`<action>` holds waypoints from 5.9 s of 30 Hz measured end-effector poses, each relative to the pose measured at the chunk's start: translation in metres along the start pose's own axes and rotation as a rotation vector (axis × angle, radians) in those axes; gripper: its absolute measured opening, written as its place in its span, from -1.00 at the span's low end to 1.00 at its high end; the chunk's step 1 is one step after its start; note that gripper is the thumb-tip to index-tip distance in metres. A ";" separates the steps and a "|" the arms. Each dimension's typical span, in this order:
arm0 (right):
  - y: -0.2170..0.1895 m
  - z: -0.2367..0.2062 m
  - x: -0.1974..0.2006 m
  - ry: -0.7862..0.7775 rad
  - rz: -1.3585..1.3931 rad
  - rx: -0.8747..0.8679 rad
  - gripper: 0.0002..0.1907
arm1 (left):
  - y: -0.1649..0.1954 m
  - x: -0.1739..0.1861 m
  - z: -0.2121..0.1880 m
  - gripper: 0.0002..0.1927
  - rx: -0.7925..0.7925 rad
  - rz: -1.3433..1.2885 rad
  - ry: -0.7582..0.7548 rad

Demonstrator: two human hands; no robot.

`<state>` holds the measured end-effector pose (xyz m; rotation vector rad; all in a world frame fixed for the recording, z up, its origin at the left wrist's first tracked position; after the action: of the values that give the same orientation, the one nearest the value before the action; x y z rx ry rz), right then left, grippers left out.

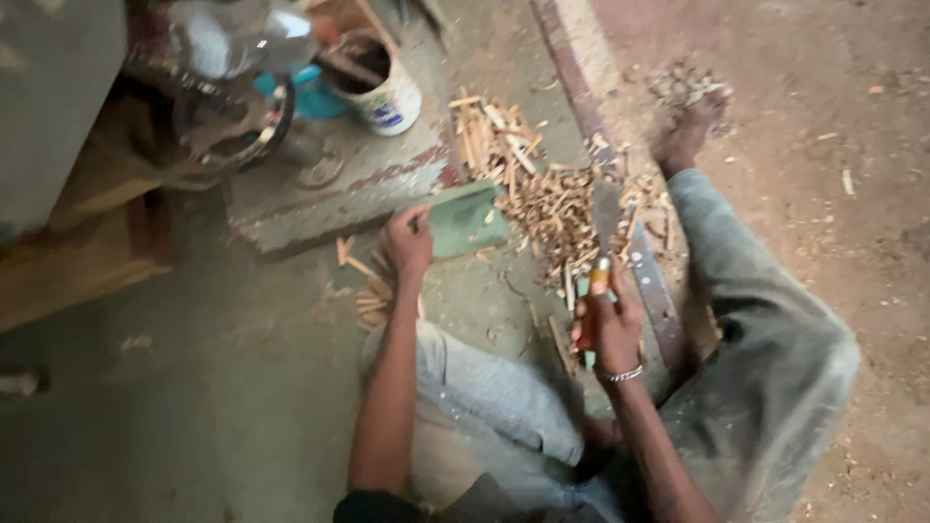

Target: The person sits on the floor and uses a chisel to shave and shape small wooden pieces held against a green wooden jig, producing wood shavings that pile up beside the work. They repeatedly reposition the wood pieces and continue chiseling throughout the episode.

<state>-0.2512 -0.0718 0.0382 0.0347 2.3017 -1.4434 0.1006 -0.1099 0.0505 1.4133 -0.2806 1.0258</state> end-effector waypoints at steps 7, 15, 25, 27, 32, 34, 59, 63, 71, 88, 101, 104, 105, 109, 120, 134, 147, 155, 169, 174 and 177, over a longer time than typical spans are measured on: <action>-0.003 0.000 -0.011 -0.036 0.006 0.017 -0.30 | -0.084 0.057 -0.083 -0.83 0.536 0.324 -0.194; 0.002 -0.001 -0.013 -0.078 0.006 0.044 -0.28 | -0.090 0.050 -0.068 -0.83 0.536 0.157 -0.048; -0.002 -0.001 -0.011 -0.062 -0.016 0.046 -0.25 | -0.117 0.044 -0.073 -0.76 0.788 -0.356 -0.111; -0.001 -0.001 -0.011 -0.079 0.001 0.055 -0.24 | -0.108 0.046 -0.071 -0.71 0.792 -0.256 -0.135; 0.004 0.000 -0.007 -0.056 -0.008 0.038 -0.23 | -0.076 0.058 -0.068 -0.73 0.948 0.234 -0.207; 0.003 0.001 -0.006 -0.067 0.000 0.071 -0.21 | -0.067 0.060 -0.067 -0.73 0.954 0.250 -0.201; 0.015 0.001 -0.003 -0.056 -0.236 0.130 -0.34 | 0.008 -0.039 -0.019 -0.63 0.641 -0.052 -0.371; 0.032 -0.002 -0.021 -0.143 -0.352 0.079 -0.40 | -0.008 -0.049 -0.021 -0.72 0.528 -0.159 -0.359; 0.067 -0.025 -0.066 -0.299 -0.545 -0.147 -0.39 | 0.013 -0.034 -0.102 -0.71 0.001 -0.263 -0.105; 0.072 -0.020 -0.076 -0.263 -0.832 0.134 -0.46 | 0.045 -0.055 -0.136 -0.51 -0.183 -0.076 -0.399; 0.093 -0.004 -0.059 -0.266 -0.880 0.132 -0.47 | 0.041 -0.068 -0.129 -0.38 -0.203 0.124 -0.487; 0.094 -0.002 -0.059 -0.245 -0.841 0.043 -0.48 | 0.040 -0.068 -0.127 -0.39 -0.195 0.108 -0.484; 0.090 -0.003 -0.062 -0.269 -0.843 0.125 -0.50 | 0.040 -0.068 -0.126 -0.39 -0.194 0.109 -0.480; 0.084 0.000 -0.069 -0.283 -0.847 0.282 -0.52 | 0.040 -0.070 -0.122 -0.40 -0.219 0.119 -0.444; 0.059 0.013 -0.100 -0.197 -0.866 0.268 -0.51 | 0.035 -0.069 -0.101 -0.41 -0.251 0.140 -0.366; 0.001 0.026 -0.148 -0.091 -0.885 0.507 -0.69 | 0.047 -0.052 -0.053 -0.40 -0.159 0.223 -0.409; 0.060 0.008 -0.061 -0.160 -0.204 -0.034 -0.40 | 0.005 -0.036 -0.066 -0.75 0.032 -0.386 -0.060; 0.084 0.004 -0.046 -0.170 -0.235 -0.014 -0.41 | 0.016 -0.043 -0.029 -0.81 0.383 -0.178 -0.211; 0.082 -0.020 -0.077 -0.254 -0.667 0.115 -0.45 | -0.006 -0.048 -0.040 -0.76 0.307 -0.429 -0.121; 0.085 -0.016 -0.083 -0.234 -0.857 0.315 -0.47 | 0.027 -0.028 -0.102 -0.78 -0.081 -0.196 -0.179; 0.091 -0.011 -0.083 -0.208 -0.884 0.219 -0.48 | 0.048 -0.035 -0.121 -0.65 -0.203 -0.048 -0.325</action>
<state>-0.1570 -0.0042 -0.0052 -1.1319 2.0384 -1.9579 -0.0020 -0.0248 0.0336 1.3903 -0.5690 0.7040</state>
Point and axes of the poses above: each hand's wrist, its own z-axis towards the middle knuckle, its own x-axis out of the back of the hand, y = z × x, the point moved 5 cm from there along z, towards the middle knuckle, and after that the axes turned 15 degrees about -y, right-handed, at the moved point
